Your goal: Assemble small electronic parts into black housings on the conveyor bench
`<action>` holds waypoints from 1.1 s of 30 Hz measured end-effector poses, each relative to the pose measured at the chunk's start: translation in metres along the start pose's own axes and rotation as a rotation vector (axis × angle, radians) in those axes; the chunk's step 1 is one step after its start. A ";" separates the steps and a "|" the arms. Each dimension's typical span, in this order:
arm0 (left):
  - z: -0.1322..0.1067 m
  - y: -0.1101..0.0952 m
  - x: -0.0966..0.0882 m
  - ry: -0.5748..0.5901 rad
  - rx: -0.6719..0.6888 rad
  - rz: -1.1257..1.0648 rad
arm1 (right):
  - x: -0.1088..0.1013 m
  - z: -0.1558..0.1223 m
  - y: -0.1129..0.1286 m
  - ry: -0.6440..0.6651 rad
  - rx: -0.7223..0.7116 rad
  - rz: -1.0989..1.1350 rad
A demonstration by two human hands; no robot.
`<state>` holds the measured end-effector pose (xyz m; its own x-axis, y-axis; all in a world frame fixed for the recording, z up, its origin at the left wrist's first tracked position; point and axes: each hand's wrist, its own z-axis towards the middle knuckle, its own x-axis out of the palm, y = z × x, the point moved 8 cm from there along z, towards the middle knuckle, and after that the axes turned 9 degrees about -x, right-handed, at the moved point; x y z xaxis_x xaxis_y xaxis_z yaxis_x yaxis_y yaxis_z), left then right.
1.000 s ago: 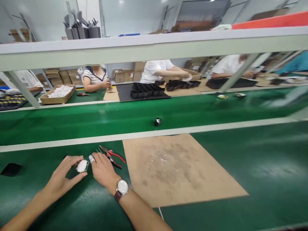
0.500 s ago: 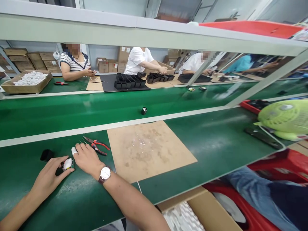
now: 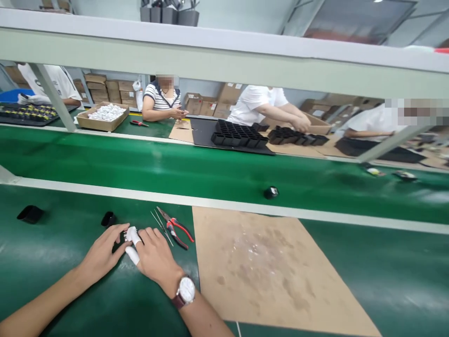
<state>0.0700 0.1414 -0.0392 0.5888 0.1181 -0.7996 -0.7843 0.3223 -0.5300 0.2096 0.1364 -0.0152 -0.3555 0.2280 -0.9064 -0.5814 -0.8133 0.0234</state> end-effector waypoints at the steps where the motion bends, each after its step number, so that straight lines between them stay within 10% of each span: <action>1: 0.000 0.003 0.001 -0.005 -0.017 0.001 | 0.001 0.000 0.002 -0.003 0.005 0.010; 33: 0.004 0.002 0.007 0.096 -0.093 0.007 | 0.014 0.006 -0.012 0.139 0.082 0.214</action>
<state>0.0733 0.1462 -0.0449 0.5657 0.0286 -0.8241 -0.8055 0.2331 -0.5448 0.2073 0.1529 -0.0259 -0.3766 -0.0248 -0.9260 -0.5630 -0.7877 0.2501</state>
